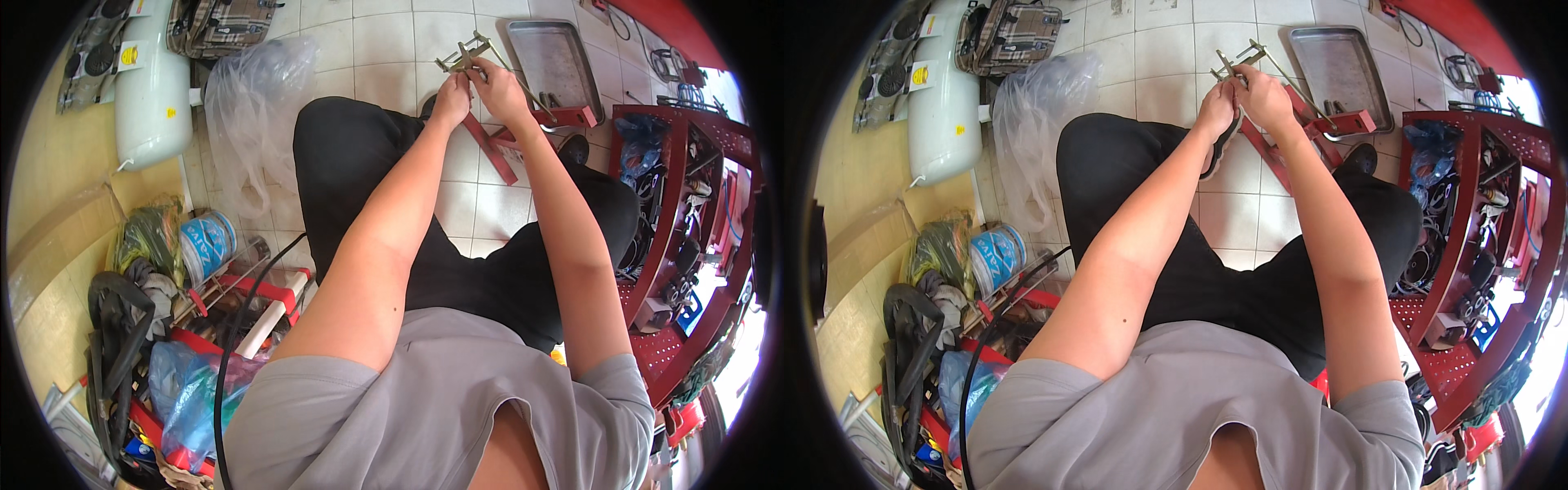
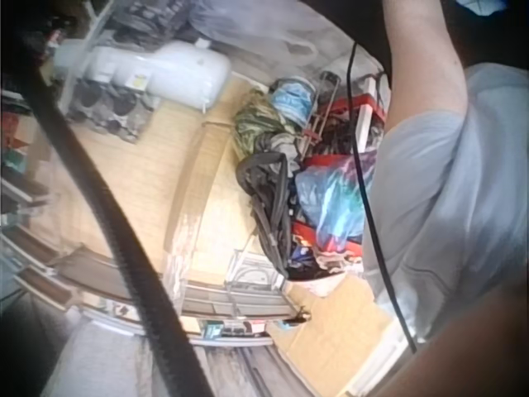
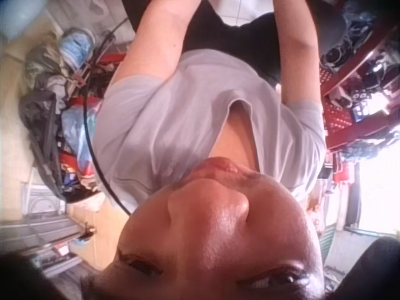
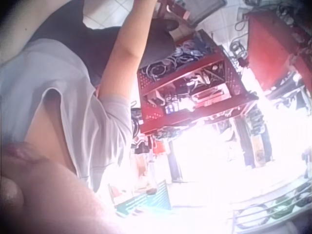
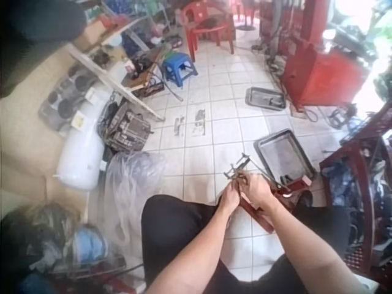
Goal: The person sits on the floor and uses a wrench to tighten bolts on a metal mechanical part clamped in a red vise. They repeatedly adjust the part, remove it from the vise, and place it into a metal tray before repositioning it for further tightening.
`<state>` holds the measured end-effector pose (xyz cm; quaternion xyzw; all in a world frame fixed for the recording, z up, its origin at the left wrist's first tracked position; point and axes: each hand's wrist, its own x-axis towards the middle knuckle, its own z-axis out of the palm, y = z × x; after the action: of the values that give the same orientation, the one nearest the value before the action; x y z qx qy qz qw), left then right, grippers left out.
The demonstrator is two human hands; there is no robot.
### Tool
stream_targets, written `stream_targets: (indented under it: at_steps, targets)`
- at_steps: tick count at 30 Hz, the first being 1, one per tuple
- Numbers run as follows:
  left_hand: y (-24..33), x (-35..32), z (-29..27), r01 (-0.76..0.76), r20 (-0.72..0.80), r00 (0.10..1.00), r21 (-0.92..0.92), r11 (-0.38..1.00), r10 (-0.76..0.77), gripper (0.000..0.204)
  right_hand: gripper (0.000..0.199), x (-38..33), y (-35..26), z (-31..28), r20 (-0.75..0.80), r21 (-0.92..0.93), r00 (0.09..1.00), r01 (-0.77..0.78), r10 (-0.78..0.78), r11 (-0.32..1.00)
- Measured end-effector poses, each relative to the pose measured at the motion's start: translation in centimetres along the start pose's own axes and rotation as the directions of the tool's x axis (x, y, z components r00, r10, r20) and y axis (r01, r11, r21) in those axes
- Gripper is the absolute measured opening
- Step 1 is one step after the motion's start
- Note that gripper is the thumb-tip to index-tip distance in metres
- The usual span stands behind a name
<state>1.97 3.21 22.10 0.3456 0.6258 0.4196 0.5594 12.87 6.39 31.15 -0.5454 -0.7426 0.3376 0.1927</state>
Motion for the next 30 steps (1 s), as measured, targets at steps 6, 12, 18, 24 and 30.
stream_targets:
  at_steps: [6,12,18,24,30]
  targets:
    - [3.1,-3.2,0.4,-0.187,-0.111,0.938,0.637,0.748,0.329,0.023,0.034,0.0,0.2,-0.5,0.009,0.003,0.999,-0.038,0.038,0.999]
    - [3.4,-3.2,0.3,-0.121,-0.166,0.943,0.634,0.764,0.288,0.027,0.034,0.0,-0.3,-0.7,0.036,-0.008,0.999,-0.034,0.034,0.999]
    - [1.9,-0.8,0.3,0.223,-0.086,0.967,-0.155,0.962,-0.239,0.04,0.034,0.1,-0.2,-0.5,0.041,0.039,0.999,-0.03,0.028,0.999]
    - [1.4,-1.3,0.3,-0.101,-0.172,0.968,0.399,0.912,0.183,0.039,0.034,0.1,-0.1,-0.6,0.057,0.029,0.998,-0.043,0.041,0.999]
    - [0.5,-0.8,0.8,-0.103,-0.138,0.984,0.088,0.991,0.114,0.036,0.034,0.1,-0.1,-0.4,0.035,0.062,0.998,-0.048,0.045,0.997]
